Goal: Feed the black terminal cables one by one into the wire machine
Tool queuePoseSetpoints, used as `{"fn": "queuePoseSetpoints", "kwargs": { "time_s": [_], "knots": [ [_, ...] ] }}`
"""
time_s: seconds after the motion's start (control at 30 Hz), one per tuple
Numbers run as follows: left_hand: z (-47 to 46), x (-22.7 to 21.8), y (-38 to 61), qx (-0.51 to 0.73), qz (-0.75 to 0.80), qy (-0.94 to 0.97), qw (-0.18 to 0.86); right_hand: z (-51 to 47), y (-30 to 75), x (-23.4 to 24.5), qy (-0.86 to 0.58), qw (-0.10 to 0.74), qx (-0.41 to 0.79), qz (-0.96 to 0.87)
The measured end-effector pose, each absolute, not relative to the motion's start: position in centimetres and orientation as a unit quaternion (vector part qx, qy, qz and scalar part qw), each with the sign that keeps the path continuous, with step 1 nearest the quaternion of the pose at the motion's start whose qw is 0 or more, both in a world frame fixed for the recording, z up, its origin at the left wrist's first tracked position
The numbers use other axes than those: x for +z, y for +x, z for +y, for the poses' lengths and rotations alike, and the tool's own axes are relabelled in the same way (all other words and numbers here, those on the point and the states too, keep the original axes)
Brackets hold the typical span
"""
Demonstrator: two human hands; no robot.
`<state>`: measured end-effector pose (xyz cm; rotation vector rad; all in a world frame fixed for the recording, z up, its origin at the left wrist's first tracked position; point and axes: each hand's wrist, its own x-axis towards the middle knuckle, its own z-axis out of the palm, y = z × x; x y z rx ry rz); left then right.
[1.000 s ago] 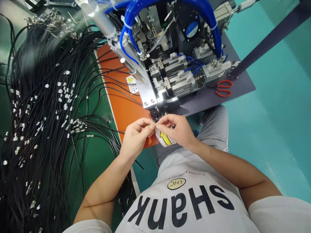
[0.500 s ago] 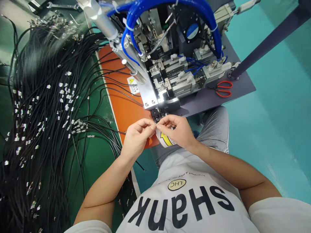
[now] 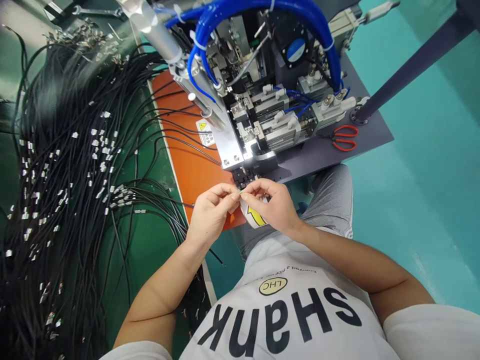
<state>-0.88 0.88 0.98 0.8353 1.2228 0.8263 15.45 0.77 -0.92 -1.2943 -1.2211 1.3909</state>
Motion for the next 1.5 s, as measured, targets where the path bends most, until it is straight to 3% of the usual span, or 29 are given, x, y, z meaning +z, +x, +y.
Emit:
{"fn": "queuePoseSetpoints", "kwargs": {
  "time_s": [0.53,0.77,0.97,1.13,1.5],
  "knots": [
    [0.8,1.1,-1.0,0.354,0.549,0.407,0.638,1.5,16.3,-0.3,-0.525,0.388,0.458,-0.603],
    [0.2,0.5,-0.7,0.348,0.521,0.605,0.492,1.1,17.8,-1.0,-0.519,0.36,0.51,-0.585],
    [2.6,-0.8,-2.4,0.269,0.489,0.783,0.275,4.5,19.0,-3.3,-0.549,0.346,0.578,-0.495],
    [3.1,-3.0,-2.9,0.254,0.481,0.808,0.227,5.9,18.8,-5.1,-0.545,0.327,0.641,-0.43],
    [3.3,-3.4,-2.8,0.24,0.477,0.819,0.21,6.2,18.9,-5.0,-0.546,0.316,0.647,-0.427]
  ]
}}
